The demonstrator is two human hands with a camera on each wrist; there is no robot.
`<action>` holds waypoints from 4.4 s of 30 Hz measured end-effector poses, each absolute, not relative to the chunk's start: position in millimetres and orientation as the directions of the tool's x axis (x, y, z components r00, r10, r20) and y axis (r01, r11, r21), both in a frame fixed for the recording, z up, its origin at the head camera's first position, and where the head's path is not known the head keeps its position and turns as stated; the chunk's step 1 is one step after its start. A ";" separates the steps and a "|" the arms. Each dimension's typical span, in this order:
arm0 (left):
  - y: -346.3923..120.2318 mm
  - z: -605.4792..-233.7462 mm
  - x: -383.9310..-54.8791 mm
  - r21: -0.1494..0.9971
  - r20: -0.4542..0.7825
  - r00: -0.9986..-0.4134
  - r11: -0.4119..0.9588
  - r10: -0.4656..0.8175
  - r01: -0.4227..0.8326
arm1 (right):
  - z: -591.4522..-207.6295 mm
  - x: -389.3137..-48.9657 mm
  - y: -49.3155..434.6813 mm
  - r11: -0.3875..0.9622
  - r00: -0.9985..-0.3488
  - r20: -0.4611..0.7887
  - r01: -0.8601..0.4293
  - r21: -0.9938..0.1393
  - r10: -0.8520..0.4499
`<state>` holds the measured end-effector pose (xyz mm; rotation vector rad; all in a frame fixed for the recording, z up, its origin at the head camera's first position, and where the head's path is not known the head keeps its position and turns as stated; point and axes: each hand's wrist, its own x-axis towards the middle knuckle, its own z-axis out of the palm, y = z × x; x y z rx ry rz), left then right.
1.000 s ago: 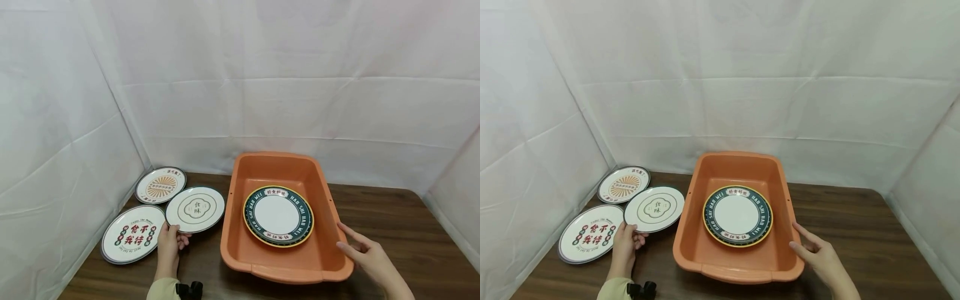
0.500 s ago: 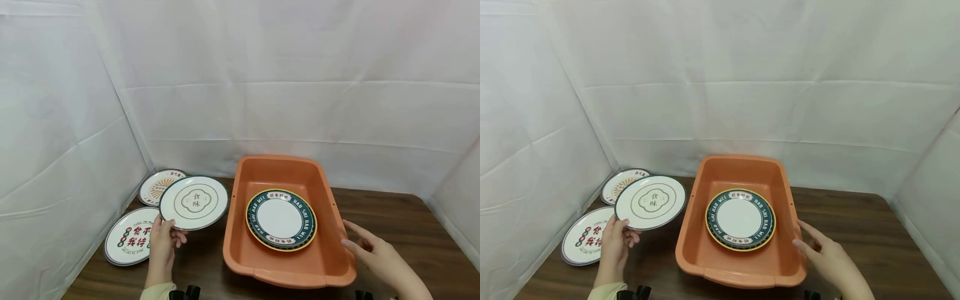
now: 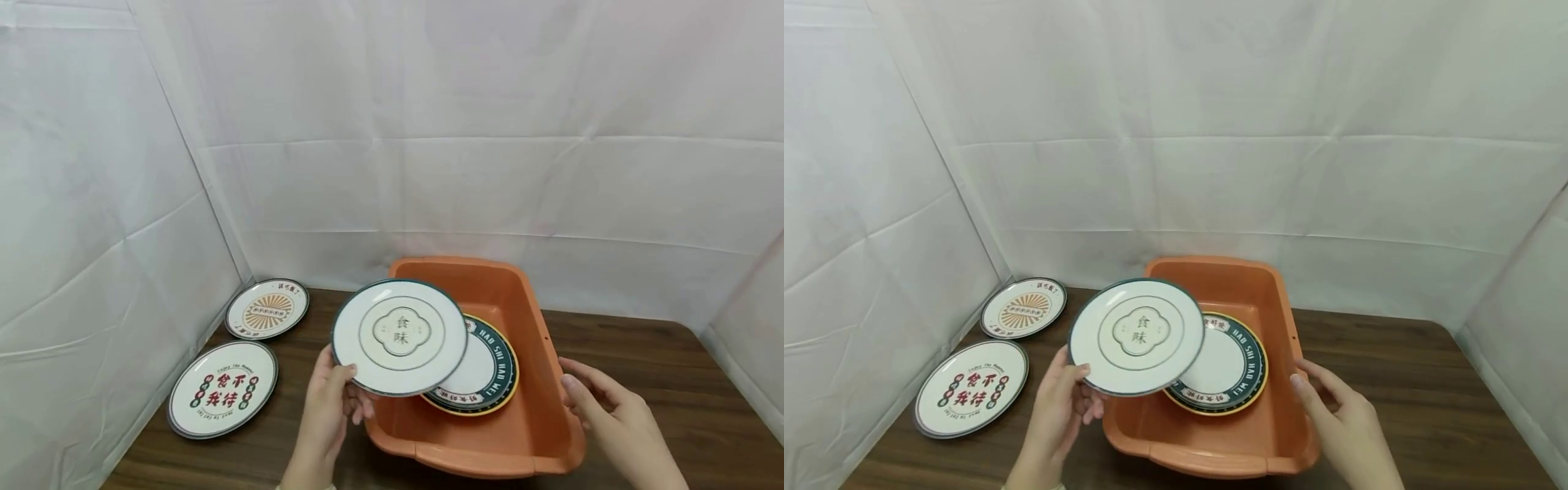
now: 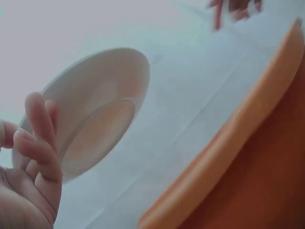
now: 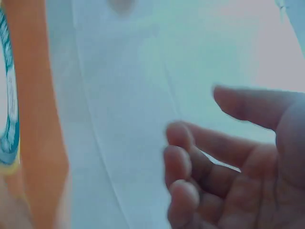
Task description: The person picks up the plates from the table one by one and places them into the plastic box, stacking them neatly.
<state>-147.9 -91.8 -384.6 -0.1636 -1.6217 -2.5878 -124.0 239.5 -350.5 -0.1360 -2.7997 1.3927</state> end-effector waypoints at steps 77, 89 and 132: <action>-23.8 -389.8 -265.7 0.718 0.337 -0.937 0.669 -0.092 0.193 | -376.3 -242.9 191.9 0.678 -0.935 0.230 0.016 -0.735 0.271; -21.2 -398.3 -268.2 0.535 0.159 -0.987 0.840 0.005 0.091 | -386.4 -246.0 192.9 0.877 -0.982 0.118 0.078 -0.475 0.151; -3.5 -409.5 -266.8 0.200 -0.119 -0.986 0.975 0.117 0.092 | -405.6 -258.2 186.3 0.963 -0.984 -0.166 0.106 -0.246 0.066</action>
